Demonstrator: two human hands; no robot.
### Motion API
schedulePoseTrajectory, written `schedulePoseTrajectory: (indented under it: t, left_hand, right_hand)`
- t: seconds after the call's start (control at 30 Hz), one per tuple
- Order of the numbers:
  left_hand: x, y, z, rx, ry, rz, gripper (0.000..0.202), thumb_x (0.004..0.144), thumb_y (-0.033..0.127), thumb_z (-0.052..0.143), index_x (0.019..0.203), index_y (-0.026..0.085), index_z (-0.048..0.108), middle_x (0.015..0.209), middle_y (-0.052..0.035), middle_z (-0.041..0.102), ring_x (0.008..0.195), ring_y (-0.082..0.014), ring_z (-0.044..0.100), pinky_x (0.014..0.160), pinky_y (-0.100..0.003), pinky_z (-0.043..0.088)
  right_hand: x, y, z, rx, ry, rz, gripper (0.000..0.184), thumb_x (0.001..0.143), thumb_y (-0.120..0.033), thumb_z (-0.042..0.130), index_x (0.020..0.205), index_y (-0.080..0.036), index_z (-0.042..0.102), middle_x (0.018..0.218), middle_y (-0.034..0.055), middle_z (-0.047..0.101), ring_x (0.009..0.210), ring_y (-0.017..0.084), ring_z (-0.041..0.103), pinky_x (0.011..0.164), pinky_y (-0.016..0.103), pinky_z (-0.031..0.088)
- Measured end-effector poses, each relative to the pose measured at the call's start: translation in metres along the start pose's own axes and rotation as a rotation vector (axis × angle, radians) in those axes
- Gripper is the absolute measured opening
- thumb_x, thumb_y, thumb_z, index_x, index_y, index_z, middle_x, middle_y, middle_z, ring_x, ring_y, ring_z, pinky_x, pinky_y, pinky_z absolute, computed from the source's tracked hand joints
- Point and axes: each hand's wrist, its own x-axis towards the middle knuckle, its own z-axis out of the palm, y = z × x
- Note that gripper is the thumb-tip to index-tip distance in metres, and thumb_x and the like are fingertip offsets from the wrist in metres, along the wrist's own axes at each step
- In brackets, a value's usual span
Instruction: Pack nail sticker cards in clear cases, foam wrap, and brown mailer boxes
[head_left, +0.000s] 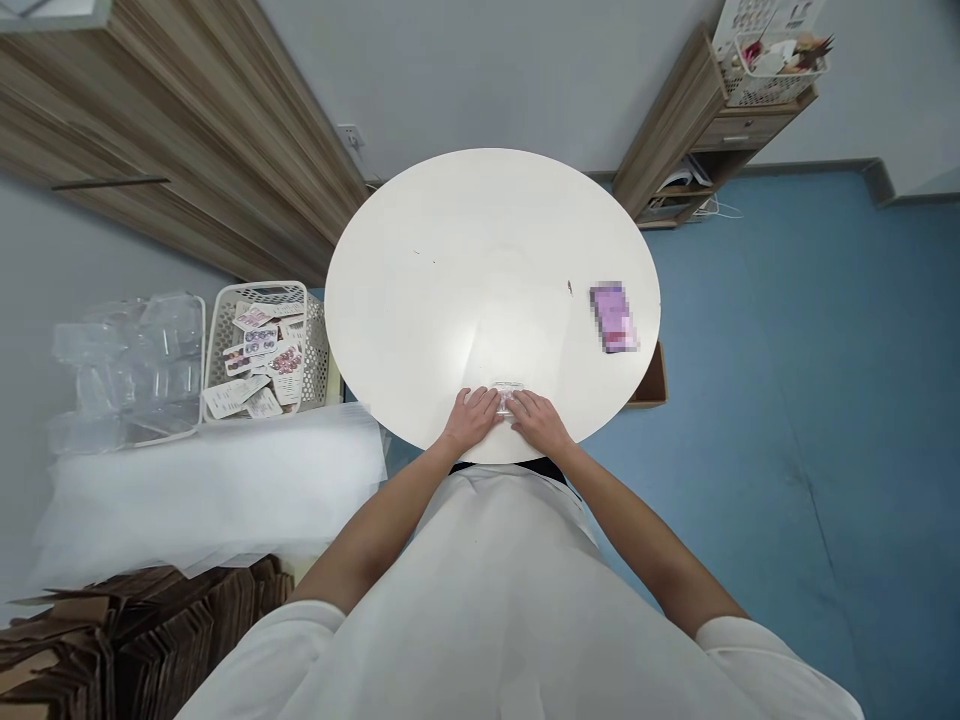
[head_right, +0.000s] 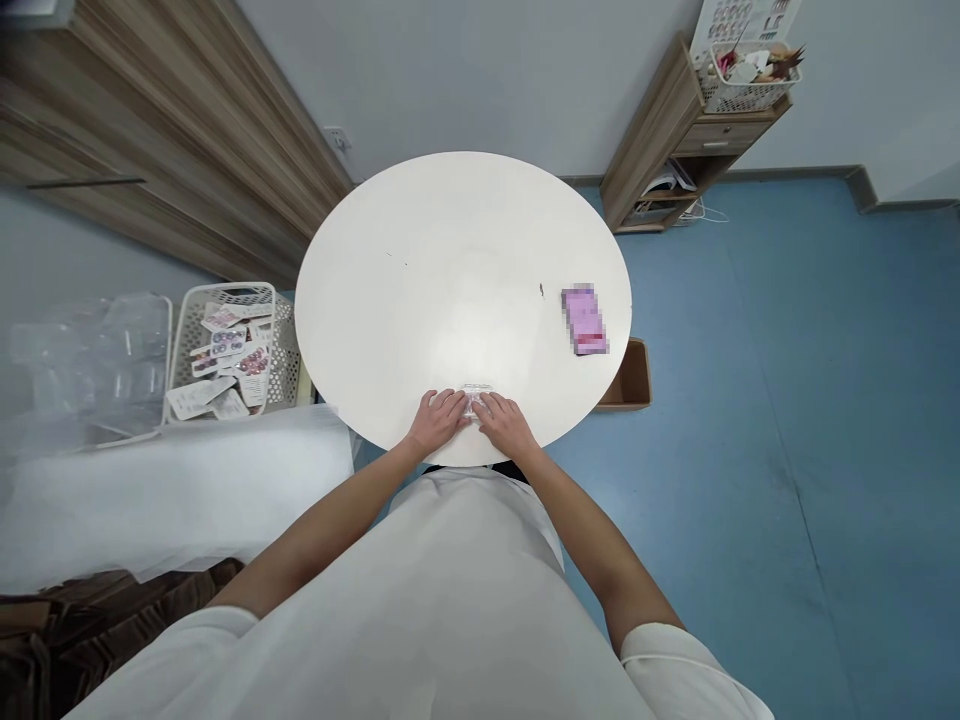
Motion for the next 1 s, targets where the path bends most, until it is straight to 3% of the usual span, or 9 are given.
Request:
schedulePoseTrajectory:
  t: [0.13,0.3,0.43,0.57,0.67,0.77,1.0]
  left_hand:
    - [0.000,-0.003,-0.004,0.002,0.003,0.010,0.035,0.087,0.034,0.033,0.115,0.020,0.048,0.117,-0.0103,0.054,0.109,-0.0234,0.046,0.094,-0.044,0.026]
    - [-0.002,-0.005,-0.015,-0.048,-0.007,0.045,0.041,0.081,0.043,0.041,0.113,0.020,0.048,0.119,-0.0109,0.051,0.112,-0.0265,0.042,0.095,-0.046,0.023]
    - [-0.009,-0.005,-0.024,-0.125,-0.091,0.020,0.030,0.082,0.026,0.039,0.110,0.021,0.049,0.106,-0.0086,0.057,0.100,-0.0218,0.049,0.092,-0.042,0.027]
    - [-0.019,-0.005,-0.026,-0.222,-0.161,-0.025,0.029,0.081,0.022,0.039,0.108,0.023,0.048,0.101,-0.0068,0.058,0.096,-0.0194,0.052,0.087,-0.038,0.032]
    - [-0.021,-0.003,-0.025,-0.290,-0.167,-0.075,0.029,0.083,0.027,0.037,0.110,0.021,0.047,0.099,-0.0071,0.059,0.093,-0.0192,0.053,0.084,-0.036,0.036]
    - [-0.016,-0.003,-0.025,-0.367,-0.178,-0.127,0.029,0.085,0.032,0.035,0.108,0.021,0.048,0.091,-0.0055,0.062,0.085,-0.0189,0.056,0.081,-0.035,0.038]
    - [-0.004,-0.011,-0.024,-0.702,-0.210,-0.372,0.036,0.081,0.038,0.042,0.113,0.023,0.047,0.093,-0.0030,0.063,0.083,-0.0170,0.059,0.072,-0.029,0.045]
  right_hand:
    - [0.005,0.005,0.005,-0.006,0.046,-0.030,0.030,0.084,-0.012,0.038,0.109,-0.019,0.052,0.110,0.0088,0.057,0.106,0.020,0.048,0.081,0.033,0.042]
    - [0.006,0.007,0.000,0.088,0.062,-0.034,0.032,0.083,-0.010,0.034,0.107,-0.018,0.055,0.107,0.0067,0.061,0.105,0.017,0.052,0.089,0.034,0.043]
    - [0.004,-0.005,-0.010,0.171,-0.052,0.039,0.036,0.084,-0.013,0.031,0.112,-0.020,0.052,0.114,0.0063,0.056,0.110,0.017,0.048,0.092,0.035,0.043]
    - [-0.001,-0.019,-0.019,0.232,-0.100,0.145,0.038,0.085,-0.018,0.031,0.121,-0.022,0.043,0.121,0.0087,0.049,0.105,0.018,0.051,0.075,0.031,0.050]
    - [-0.003,-0.024,-0.024,0.245,-0.115,0.218,0.041,0.086,-0.020,0.031,0.127,-0.024,0.035,0.117,0.0095,0.050,0.096,0.018,0.054,0.065,0.029,0.050]
    - [-0.002,-0.022,-0.028,0.290,-0.104,0.295,0.041,0.087,-0.021,0.030,0.128,-0.024,0.033,0.110,0.0081,0.055,0.095,0.018,0.054,0.069,0.030,0.049]
    - [0.011,-0.007,-0.031,0.402,-0.095,0.455,0.032,0.085,-0.017,0.031,0.112,-0.021,0.049,0.107,0.0037,0.059,0.097,0.015,0.055,0.080,0.029,0.044]
